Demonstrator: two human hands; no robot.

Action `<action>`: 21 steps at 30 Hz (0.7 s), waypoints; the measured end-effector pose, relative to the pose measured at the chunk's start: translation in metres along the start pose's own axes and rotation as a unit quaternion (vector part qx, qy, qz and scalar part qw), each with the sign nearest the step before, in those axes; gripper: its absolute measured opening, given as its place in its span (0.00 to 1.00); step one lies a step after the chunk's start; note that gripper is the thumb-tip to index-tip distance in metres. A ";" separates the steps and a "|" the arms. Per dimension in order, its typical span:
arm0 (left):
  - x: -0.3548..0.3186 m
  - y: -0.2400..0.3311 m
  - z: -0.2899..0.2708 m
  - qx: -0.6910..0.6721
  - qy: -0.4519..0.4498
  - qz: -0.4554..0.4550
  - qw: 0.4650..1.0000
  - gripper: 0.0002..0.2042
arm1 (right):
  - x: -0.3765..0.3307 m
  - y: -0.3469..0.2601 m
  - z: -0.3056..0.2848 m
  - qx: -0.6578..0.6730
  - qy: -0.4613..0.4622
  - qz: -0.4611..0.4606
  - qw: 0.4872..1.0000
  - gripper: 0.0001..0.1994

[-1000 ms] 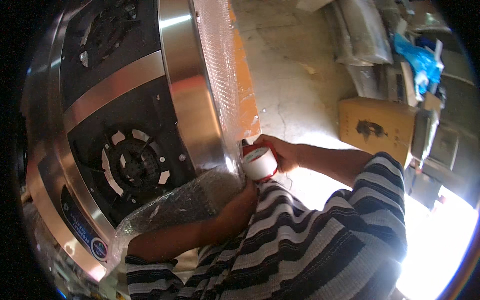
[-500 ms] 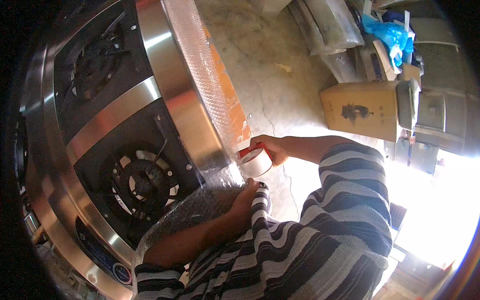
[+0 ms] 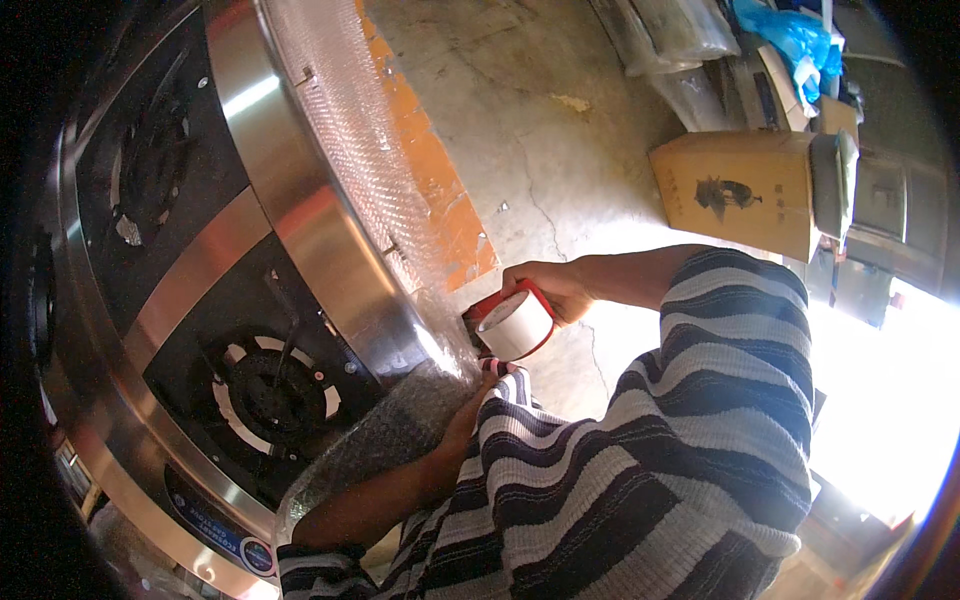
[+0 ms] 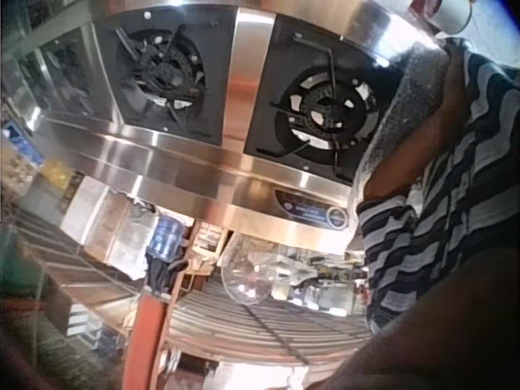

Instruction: The person wipes a stainless steel gas stove with a cloth, then covers it with bubble wrap and secures the wrap using a handheld tape dispenser. The person moves around the appliance to apply and smooth the bubble wrap on multiple sides.

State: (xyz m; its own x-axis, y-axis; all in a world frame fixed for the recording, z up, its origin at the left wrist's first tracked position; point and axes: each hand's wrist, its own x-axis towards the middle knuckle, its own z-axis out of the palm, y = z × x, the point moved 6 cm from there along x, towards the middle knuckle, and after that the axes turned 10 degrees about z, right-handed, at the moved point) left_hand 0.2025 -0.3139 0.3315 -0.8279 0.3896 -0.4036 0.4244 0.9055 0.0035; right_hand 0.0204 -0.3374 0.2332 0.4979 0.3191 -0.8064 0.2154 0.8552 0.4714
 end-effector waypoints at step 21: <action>-0.007 -0.001 0.026 -0.064 0.011 0.052 0.997 0.13 | -0.059 0.059 0.006 0.093 -0.047 -0.163 0.981 0.18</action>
State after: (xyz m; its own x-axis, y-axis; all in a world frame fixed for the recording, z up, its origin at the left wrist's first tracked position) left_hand 0.2172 -0.3216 0.3104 -0.7909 0.4843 -0.3741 0.4589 0.8738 0.1610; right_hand 0.0087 -0.3083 0.3110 0.4511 -0.0055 -0.8925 0.5212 0.8134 0.2584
